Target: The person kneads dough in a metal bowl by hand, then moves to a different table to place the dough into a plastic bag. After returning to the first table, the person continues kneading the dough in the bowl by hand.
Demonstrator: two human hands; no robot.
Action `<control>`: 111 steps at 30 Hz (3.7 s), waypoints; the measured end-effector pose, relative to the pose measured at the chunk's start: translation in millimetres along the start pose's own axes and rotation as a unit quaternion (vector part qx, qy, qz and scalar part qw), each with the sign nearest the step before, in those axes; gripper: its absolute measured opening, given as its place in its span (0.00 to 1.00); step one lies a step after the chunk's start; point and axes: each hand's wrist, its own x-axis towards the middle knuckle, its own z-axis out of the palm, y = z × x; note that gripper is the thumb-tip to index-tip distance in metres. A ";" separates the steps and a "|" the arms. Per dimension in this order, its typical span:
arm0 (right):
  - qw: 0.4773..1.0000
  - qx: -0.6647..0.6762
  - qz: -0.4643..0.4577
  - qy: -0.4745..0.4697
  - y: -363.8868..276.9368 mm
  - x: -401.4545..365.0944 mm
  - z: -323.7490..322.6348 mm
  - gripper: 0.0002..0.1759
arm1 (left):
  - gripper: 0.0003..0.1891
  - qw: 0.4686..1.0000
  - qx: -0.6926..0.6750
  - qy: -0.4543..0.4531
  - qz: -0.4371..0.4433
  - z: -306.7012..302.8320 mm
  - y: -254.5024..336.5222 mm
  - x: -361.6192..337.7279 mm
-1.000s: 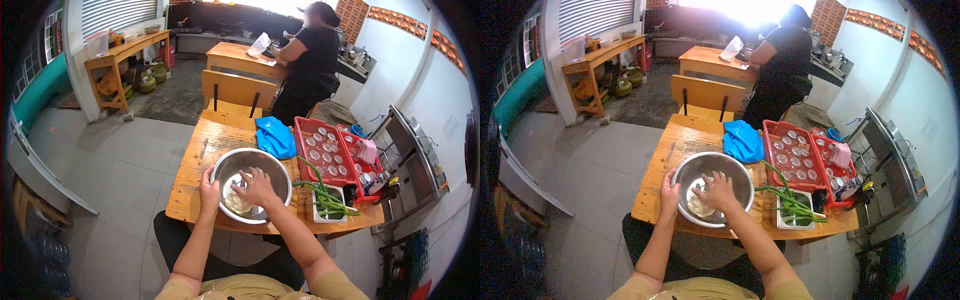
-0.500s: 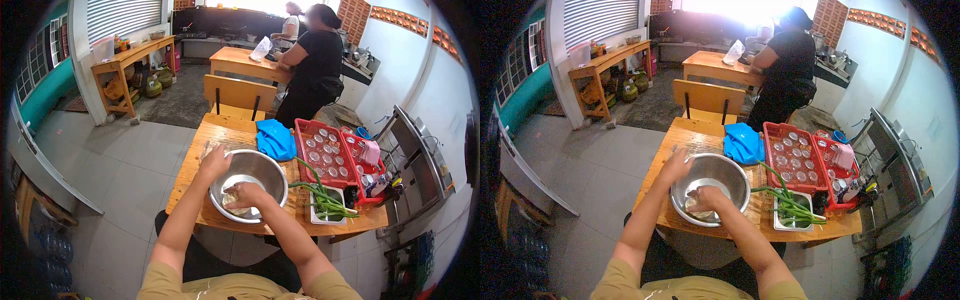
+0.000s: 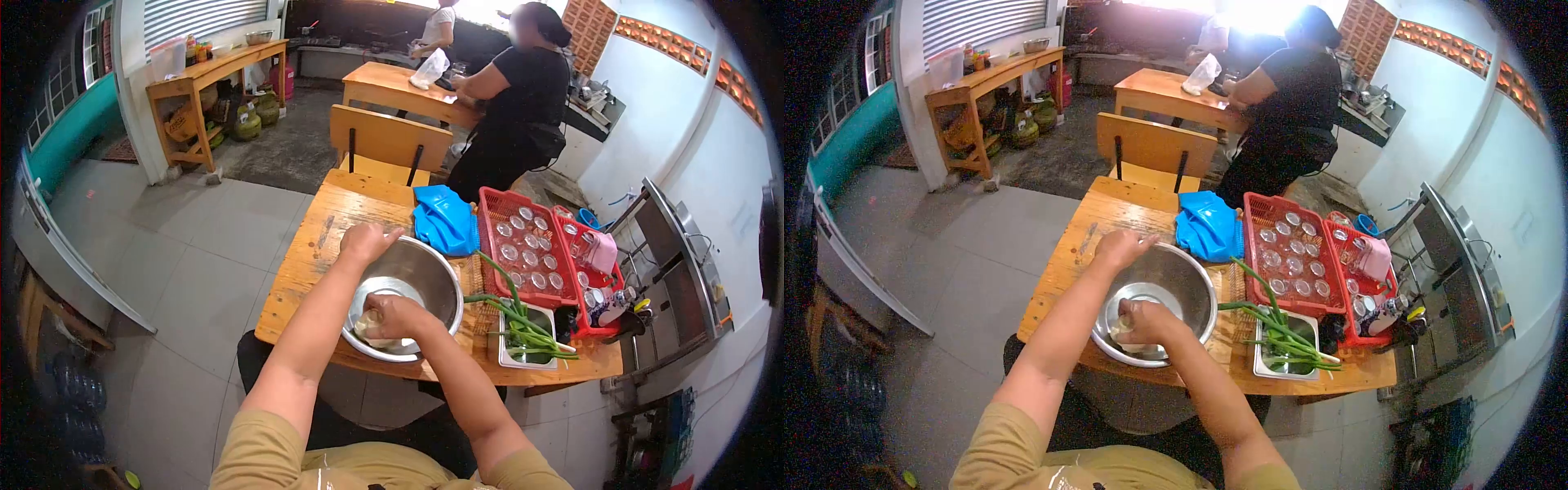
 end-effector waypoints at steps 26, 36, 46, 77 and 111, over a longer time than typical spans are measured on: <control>0.984 -0.134 0.082 0.083 -3.1 -12.8 8.3 0.25 | 0.39 0.999 0.022 0.048 0.005 3.0 3.2 -5.4; 0.961 -0.138 0.202 0.127 7.6 2.1 4.7 0.20 | 0.42 0.871 -0.437 0.203 -0.095 15.8 -25.2 36.8; 0.968 -0.215 0.132 -0.013 -1.7 10.1 11.1 0.39 | 0.35 0.742 -0.355 0.497 -0.275 -59.2 -115.9 22.5; 0.952 -0.079 0.206 0.213 -0.3 -3.0 12.6 0.35 | 0.34 0.999 -0.048 0.003 -0.024 0.5 -16.3 -5.9; 0.946 0.026 0.266 0.182 -24.3 -16.0 -7.3 0.32 | 0.36 0.999 -0.003 0.010 -0.038 -5.6 -9.2 -16.8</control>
